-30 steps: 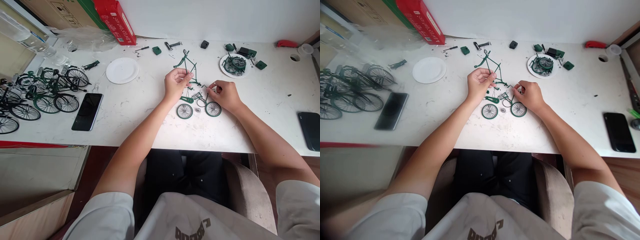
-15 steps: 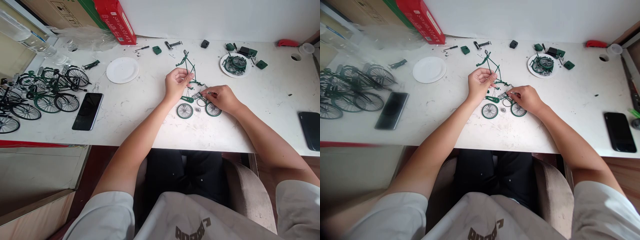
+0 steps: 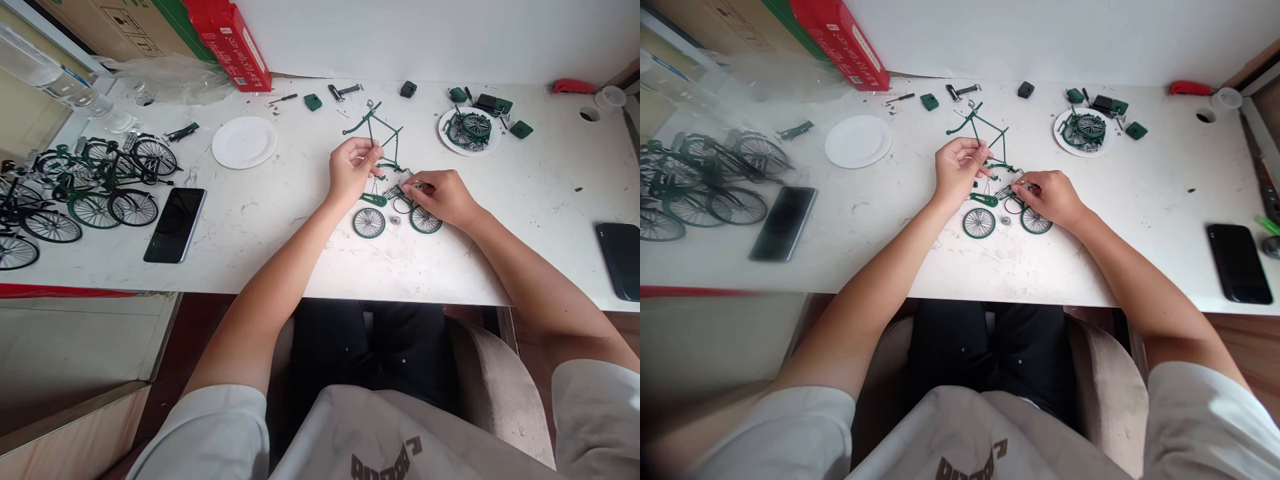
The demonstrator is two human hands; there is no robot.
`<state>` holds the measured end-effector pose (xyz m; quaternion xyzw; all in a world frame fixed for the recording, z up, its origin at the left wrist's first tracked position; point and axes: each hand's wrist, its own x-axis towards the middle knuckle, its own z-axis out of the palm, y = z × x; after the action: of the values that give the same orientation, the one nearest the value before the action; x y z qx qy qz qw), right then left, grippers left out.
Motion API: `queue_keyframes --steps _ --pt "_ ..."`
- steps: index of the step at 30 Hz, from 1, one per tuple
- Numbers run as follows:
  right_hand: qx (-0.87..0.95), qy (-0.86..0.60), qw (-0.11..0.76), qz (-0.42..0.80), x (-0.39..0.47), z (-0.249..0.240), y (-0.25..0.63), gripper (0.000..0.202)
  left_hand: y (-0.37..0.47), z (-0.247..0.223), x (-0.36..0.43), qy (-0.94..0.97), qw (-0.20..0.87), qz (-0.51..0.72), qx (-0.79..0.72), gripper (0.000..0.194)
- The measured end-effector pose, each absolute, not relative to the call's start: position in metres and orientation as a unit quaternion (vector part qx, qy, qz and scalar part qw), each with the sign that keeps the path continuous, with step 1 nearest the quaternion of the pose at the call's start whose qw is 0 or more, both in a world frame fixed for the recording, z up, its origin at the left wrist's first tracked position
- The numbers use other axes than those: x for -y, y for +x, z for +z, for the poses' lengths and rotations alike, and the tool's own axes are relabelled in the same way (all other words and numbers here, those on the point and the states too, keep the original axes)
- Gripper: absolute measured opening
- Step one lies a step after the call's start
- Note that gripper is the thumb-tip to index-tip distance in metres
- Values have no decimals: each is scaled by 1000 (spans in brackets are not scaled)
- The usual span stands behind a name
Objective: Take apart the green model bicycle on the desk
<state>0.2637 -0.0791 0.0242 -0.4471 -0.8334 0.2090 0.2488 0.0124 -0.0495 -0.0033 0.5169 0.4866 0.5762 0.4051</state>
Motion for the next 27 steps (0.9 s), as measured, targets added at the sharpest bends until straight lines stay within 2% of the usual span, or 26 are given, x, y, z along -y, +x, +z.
queue_keyframes --steps 6,13,17,23,27 --pt "834 -448 243 210 80 25 264 35 12 -6 48 514 411 583 -475 29" --pt "830 -464 230 207 81 24 263 34 13 -7 48 529 387 578 -487 37" --pt "832 -464 226 202 80 25 262 40 14 -5 49 533 373 576 -495 39" --pt "830 -463 244 193 81 26 261 63 12 -7 49 548 355 572 -496 35" --pt "825 -468 253 189 82 27 260 66 11 -9 47 537 351 584 -497 32"
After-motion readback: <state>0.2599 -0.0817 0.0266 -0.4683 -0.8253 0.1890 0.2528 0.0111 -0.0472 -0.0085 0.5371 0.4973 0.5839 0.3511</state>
